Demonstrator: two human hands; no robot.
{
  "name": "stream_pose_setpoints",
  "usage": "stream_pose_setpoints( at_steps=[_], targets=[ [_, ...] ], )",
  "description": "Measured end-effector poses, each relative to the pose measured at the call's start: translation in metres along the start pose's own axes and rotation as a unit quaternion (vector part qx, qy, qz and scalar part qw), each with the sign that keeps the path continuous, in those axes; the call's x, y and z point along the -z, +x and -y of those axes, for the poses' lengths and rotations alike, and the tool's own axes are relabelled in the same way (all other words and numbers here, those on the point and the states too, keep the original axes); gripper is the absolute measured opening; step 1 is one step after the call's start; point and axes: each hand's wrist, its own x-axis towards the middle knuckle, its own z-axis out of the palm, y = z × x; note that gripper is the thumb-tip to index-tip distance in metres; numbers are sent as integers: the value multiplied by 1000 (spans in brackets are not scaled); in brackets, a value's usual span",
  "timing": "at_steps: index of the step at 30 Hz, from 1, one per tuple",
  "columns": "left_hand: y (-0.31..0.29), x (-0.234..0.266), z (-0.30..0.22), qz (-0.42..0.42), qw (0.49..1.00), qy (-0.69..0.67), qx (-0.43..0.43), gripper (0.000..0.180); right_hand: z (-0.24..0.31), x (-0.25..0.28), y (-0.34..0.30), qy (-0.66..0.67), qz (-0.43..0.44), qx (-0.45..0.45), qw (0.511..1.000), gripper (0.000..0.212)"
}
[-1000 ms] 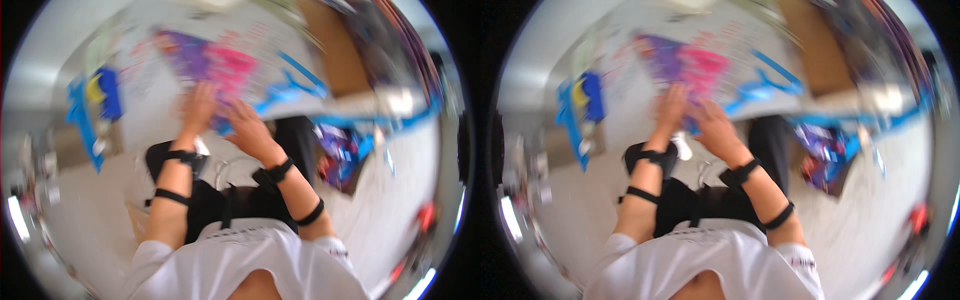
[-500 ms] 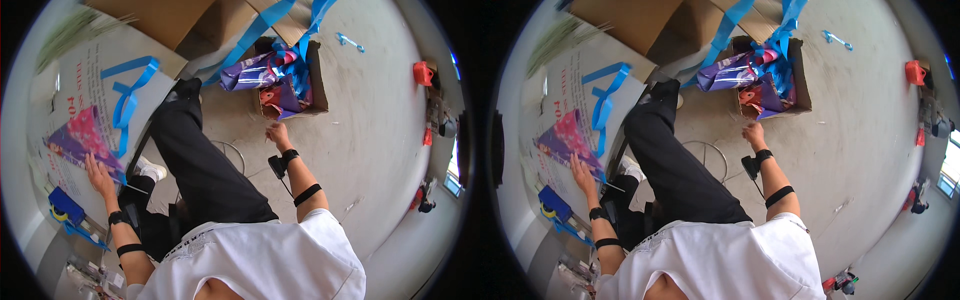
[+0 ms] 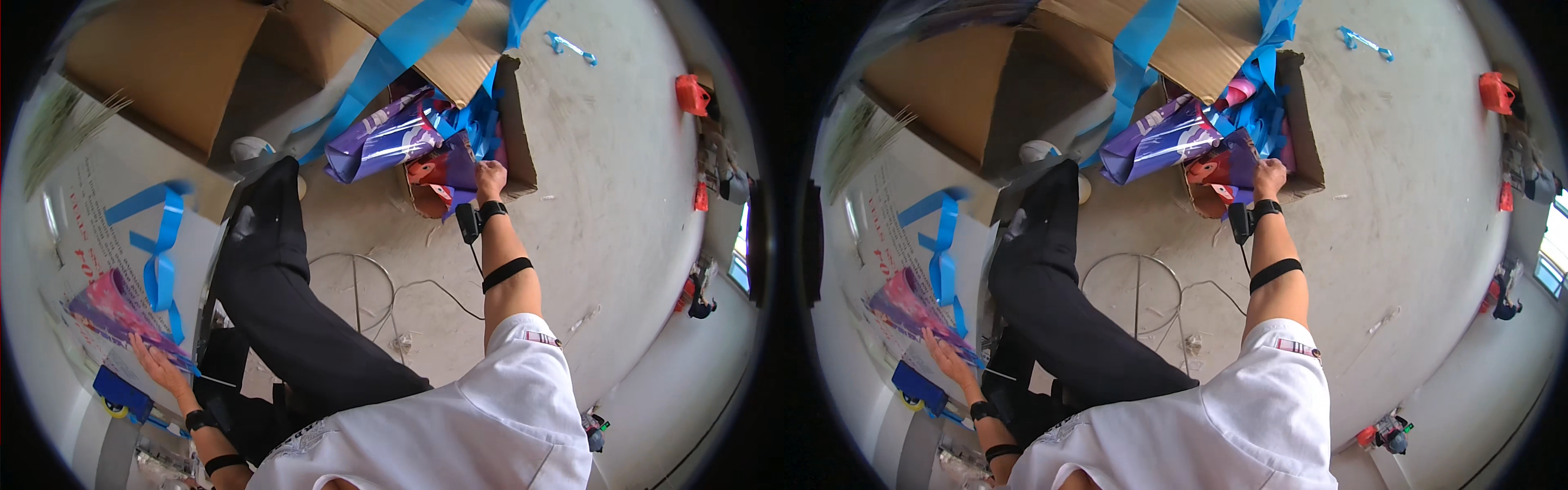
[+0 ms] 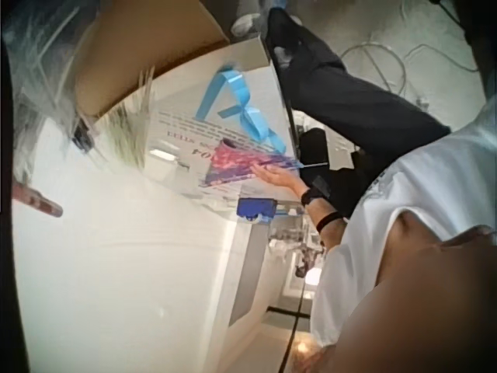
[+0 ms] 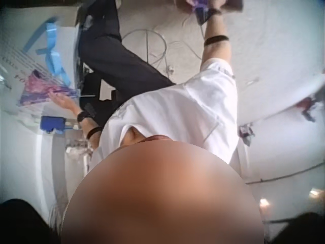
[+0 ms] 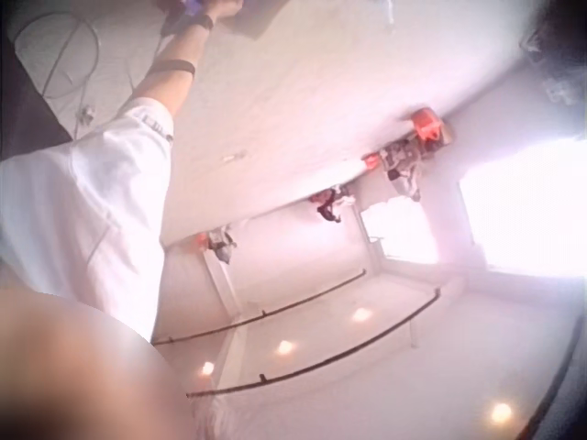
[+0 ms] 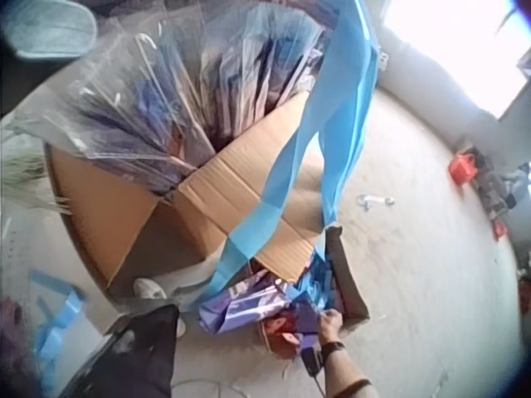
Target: Wrapping and attaching blue adhesive protective ribbons and packing layers around triangular printed graphic materials.
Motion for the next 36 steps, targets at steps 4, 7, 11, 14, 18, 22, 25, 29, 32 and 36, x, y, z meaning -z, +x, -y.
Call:
stream_pose_setpoints(
  at_steps=[4, 7, 11, 14, 18, 22, 25, 29, 32, 36],
  targets=[
    [-1, 2, -14, 7, 999, -24, 43, 45, -33, -9, 32, -65, -67, -52, 994, 17],
    [-1, -1, -19, 24, 998, -18, 55, 46, -60, -3, 55, 20, -50, -105, 993, 15],
    [5, 23, -26, 38, 998, 9, 47, 46, -62, -42, 40, 174, -28, -162, 971, 32],
    [3, 12, -26, 50, 998, -9, 43, 46, -85, -12, 78, 79, 143, 96, 982, 38],
    [7, 28, -38, 33, 998, 9, 50, 45, -78, -56, 56, 275, 123, -177, 937, 17],
    [5, 18, -31, 26, 998, 5, 64, 45, -60, -44, 77, -20, -82, 51, 995, 31],
    [6, 22, -38, 34, 996, 0, 79, 47, -48, -20, 105, -288, 137, 177, 931, 46],
    [5, 20, -32, 33, 996, 10, 86, 51, -60, -9, 124, -503, 91, 440, 738, 52],
    [0, 4, -20, 37, 997, 11, 65, 52, -67, 12, 163, -466, 91, 416, 776, 43],
    [7, 17, -38, 20, 996, -10, 90, 48, -22, -27, 119, 119, 127, -205, 963, 30]
  ],
)
